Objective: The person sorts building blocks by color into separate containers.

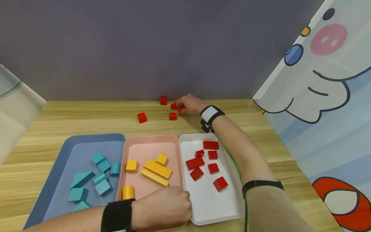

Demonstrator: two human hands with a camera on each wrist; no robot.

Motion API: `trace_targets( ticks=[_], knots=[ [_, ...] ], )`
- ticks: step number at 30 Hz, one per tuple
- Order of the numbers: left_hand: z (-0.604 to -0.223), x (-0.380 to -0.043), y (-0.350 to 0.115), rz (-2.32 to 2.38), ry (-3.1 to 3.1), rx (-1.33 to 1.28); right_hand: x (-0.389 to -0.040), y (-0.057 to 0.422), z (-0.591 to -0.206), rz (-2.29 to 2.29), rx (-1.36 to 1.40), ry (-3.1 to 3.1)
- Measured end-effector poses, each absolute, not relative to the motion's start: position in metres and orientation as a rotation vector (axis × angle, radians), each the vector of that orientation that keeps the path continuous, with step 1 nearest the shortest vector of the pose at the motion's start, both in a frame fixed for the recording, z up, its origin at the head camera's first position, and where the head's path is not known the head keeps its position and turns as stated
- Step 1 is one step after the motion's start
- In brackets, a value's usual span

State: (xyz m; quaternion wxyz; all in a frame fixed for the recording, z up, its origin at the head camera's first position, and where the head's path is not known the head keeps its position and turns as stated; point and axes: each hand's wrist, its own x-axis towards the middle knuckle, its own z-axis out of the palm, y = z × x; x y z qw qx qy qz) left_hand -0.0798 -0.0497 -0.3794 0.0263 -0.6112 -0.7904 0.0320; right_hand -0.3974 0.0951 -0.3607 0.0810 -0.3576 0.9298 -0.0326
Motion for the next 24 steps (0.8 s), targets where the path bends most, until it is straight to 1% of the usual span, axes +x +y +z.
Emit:
trace_targets(
  ticks=[5,11,17,24],
  knots=[
    [-0.380,-0.079,-0.049,0.111,-2.437,-1.889,-0.376,0.101,-0.339,-0.096,-1.111,2.784],
    [-0.380,-0.078,-0.048,0.094,-2.450,-1.877,-0.335,0.112,-0.321,-0.058,-1.307,2.743],
    [-0.381,-0.077,-0.047,0.089,-2.459,-1.873,-0.291,0.139,-0.324,-0.088,-1.424,2.655],
    [-0.382,-0.075,-0.045,0.115,-2.434,-1.867,-0.261,0.173,-0.338,-0.118,-1.310,2.595]
  ],
)
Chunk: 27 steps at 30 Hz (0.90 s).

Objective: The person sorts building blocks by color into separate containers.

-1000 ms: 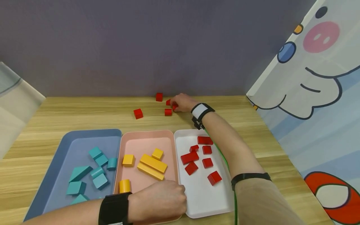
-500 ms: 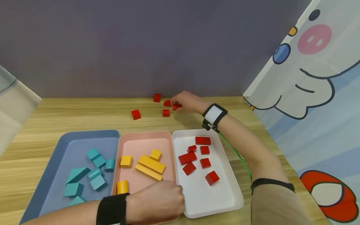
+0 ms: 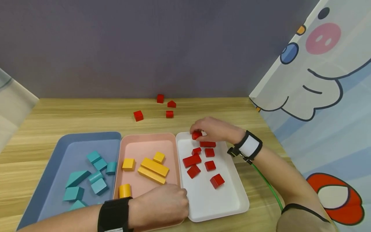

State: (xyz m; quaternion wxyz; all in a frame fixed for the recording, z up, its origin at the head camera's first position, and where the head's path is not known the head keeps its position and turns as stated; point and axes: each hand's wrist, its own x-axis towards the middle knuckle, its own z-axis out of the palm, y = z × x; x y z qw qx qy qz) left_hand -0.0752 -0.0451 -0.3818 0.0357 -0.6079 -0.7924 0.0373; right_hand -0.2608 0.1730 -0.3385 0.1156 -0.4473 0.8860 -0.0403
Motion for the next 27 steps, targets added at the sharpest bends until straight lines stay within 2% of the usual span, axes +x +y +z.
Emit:
trace_targets(
  ticks=[7,13,27],
  knots=[
    [-0.381,-0.076,-0.047,0.124,-2.425,-1.859,-0.247,0.191,-0.352,-0.122,-1.304,2.555],
    [-0.382,-0.077,-0.047,0.094,-2.436,-1.867,-0.234,0.201,-0.359,-0.178,-1.166,2.545],
    [-0.382,-0.077,-0.046,0.082,-2.450,-1.869,-0.210,0.205,-0.368,-0.123,-1.111,2.464]
  ],
)
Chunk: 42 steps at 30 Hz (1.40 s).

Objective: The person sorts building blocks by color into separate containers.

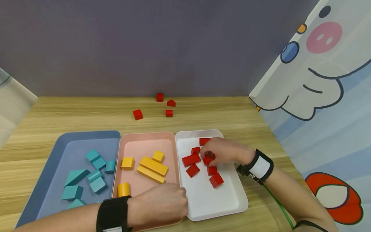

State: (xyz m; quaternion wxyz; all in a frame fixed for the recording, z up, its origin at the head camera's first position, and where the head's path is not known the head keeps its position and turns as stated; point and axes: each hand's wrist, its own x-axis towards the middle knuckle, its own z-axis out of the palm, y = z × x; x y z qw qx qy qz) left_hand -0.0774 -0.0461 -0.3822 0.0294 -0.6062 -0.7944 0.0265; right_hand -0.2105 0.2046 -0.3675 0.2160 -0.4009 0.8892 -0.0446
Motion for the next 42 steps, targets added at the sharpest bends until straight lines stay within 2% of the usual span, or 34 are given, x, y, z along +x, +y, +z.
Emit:
trace_targets(
  ticks=[18,25,35,42],
  knots=[
    [-0.383,-0.078,-0.048,0.084,-2.436,-1.874,-0.212,0.203,-0.370,-0.118,-1.145,2.429],
    [-0.382,-0.078,-0.048,0.105,-2.422,-1.868,-0.218,0.192,-0.346,-0.075,-1.226,2.471],
    [-0.383,-0.077,-0.047,0.123,-2.406,-1.866,-0.276,0.157,-0.297,-0.069,-1.326,2.585],
    [-0.384,-0.076,-0.046,0.129,-2.388,-1.876,-0.322,0.118,-0.294,-0.115,-1.263,2.683]
  ],
)
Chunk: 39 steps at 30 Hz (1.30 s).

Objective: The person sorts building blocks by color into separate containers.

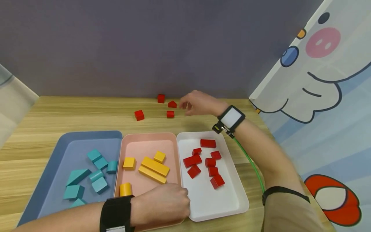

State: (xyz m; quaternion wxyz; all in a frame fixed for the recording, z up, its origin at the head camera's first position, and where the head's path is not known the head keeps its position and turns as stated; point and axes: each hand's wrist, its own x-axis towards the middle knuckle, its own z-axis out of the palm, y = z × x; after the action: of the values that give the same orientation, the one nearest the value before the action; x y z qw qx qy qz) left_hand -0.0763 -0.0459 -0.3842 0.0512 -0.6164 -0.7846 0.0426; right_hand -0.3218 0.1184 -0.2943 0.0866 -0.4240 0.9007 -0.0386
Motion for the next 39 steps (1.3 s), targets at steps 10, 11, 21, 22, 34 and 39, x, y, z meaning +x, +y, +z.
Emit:
trace_targets(
  ticks=[10,11,21,22,34,39],
  knots=[
    [-0.385,-0.076,-0.042,0.074,-2.414,-1.900,-0.368,0.084,-0.342,-0.076,-1.170,2.650],
    [-0.385,-0.076,-0.042,0.070,-2.413,-1.900,-0.370,0.083,-0.345,-0.060,-1.157,2.644],
    [-0.384,-0.074,-0.040,0.135,-2.373,-1.910,-0.373,0.077,-0.369,-0.035,-1.141,2.615],
    [-0.384,-0.074,-0.041,0.137,-2.373,-1.911,-0.373,0.076,-0.371,-0.019,-1.156,2.615],
    [-0.383,-0.074,-0.041,0.127,-2.390,-1.913,-0.361,0.070,-0.373,-0.038,-1.294,2.603],
    [-0.383,-0.073,-0.041,0.145,-2.376,-1.906,-0.351,0.071,-0.359,-0.070,-1.356,2.571]
  ],
)
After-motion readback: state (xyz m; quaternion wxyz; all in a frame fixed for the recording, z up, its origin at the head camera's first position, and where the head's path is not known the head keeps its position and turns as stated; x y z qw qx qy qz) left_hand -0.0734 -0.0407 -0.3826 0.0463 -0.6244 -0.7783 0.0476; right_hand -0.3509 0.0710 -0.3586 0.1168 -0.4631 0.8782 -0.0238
